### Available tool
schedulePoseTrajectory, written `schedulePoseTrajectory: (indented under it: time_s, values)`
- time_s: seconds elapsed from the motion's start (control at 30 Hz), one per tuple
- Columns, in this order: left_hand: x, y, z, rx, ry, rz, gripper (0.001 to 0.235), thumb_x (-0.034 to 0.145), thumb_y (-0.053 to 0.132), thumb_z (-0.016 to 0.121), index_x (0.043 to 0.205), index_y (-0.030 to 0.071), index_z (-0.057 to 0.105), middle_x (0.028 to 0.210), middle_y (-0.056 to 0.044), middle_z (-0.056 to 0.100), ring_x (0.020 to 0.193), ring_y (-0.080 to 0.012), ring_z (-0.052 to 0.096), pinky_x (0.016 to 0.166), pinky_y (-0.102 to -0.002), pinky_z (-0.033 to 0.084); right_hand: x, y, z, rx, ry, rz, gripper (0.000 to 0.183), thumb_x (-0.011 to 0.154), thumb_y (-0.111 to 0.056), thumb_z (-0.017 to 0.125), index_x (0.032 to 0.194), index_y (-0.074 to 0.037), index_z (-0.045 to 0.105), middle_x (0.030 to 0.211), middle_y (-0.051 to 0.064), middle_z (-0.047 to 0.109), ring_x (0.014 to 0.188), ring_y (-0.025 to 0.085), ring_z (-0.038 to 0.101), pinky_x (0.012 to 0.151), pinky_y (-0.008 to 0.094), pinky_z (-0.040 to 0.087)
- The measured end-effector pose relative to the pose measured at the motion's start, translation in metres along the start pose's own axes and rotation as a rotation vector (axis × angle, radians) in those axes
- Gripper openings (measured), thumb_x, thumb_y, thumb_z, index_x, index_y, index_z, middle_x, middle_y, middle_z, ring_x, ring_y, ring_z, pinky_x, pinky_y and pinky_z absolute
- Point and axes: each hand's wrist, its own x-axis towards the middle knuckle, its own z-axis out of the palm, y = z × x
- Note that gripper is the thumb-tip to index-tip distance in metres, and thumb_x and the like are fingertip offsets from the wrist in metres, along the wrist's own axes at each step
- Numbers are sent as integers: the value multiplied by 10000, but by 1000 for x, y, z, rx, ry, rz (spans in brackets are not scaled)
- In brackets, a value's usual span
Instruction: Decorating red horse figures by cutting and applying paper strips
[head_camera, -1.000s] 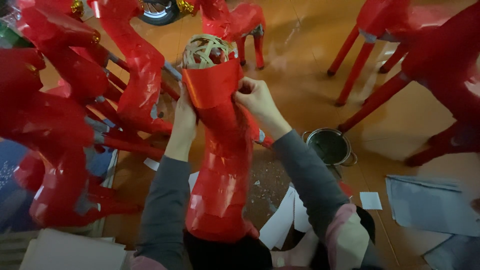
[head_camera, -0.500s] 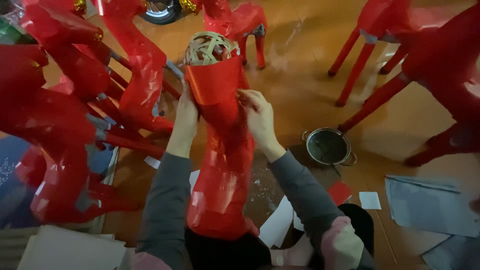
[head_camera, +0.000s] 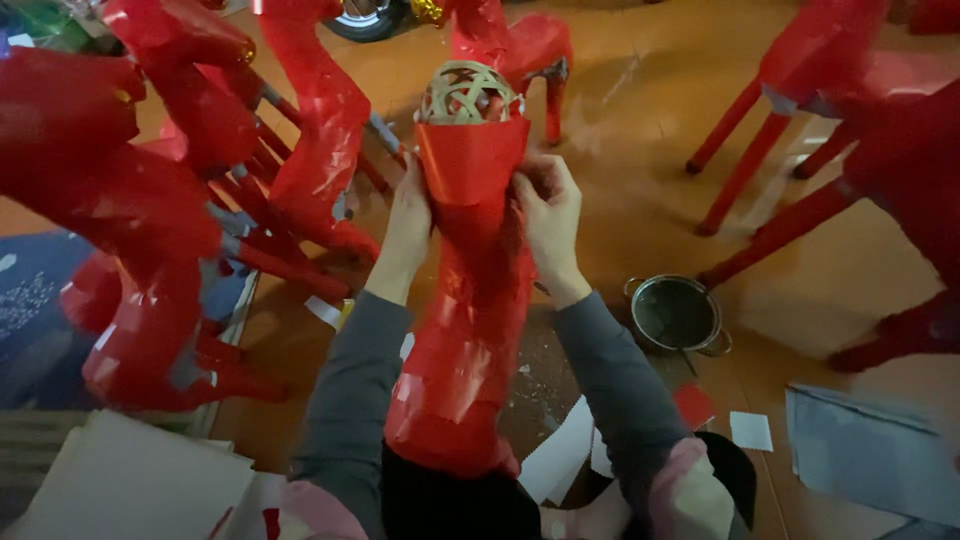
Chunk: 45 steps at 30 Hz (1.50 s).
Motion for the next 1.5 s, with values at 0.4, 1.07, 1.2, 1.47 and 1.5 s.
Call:
schedulePoseTrajectory:
  time_s: [0.4,1.07,1.2,1.47,1.5]
  values:
    - [-8,5,-5,53,-33,-29,803,967,600,128,1490,19,316,1542,-267,286,1444,-451,227,1150,-604,246,3,5,7,-63,-7,29,175,940,-25,626,1088,-118,631,922,36,651,811,114,593,638,252,547]
    - [-12,30,4,-82,50,-241,926,871,706,242,1501,28,288,1582,-228,207,1472,-402,191,1165,-589,215,15,17,-8,155,38,248,106,898,-64,689,990,-99,650,847,37,631,760,106,595,686,233,521]
    - [1,-10,-13,-51,45,-216,969,865,758,288,1492,19,315,1566,-256,217,1454,-433,203,1158,-599,232,20,6,6,61,58,12,190,1025,-119,543,1212,-102,568,1067,129,617,975,155,579,830,361,512]
    - [-5,15,-1,-77,48,-269,958,865,733,273,1517,31,235,1596,-221,148,1476,-407,146,1176,-592,178,38,11,26,24,124,1,382,1042,-160,523,1392,-130,375,1193,180,494,1132,289,452,981,403,386]
    - [-7,21,2,-72,27,-251,967,851,743,271,1524,49,233,1600,-210,149,1477,-402,149,1175,-591,189,37,10,28,-54,142,-48,391,1042,-147,532,1392,-69,377,1434,294,400,1403,437,311,1160,523,260]
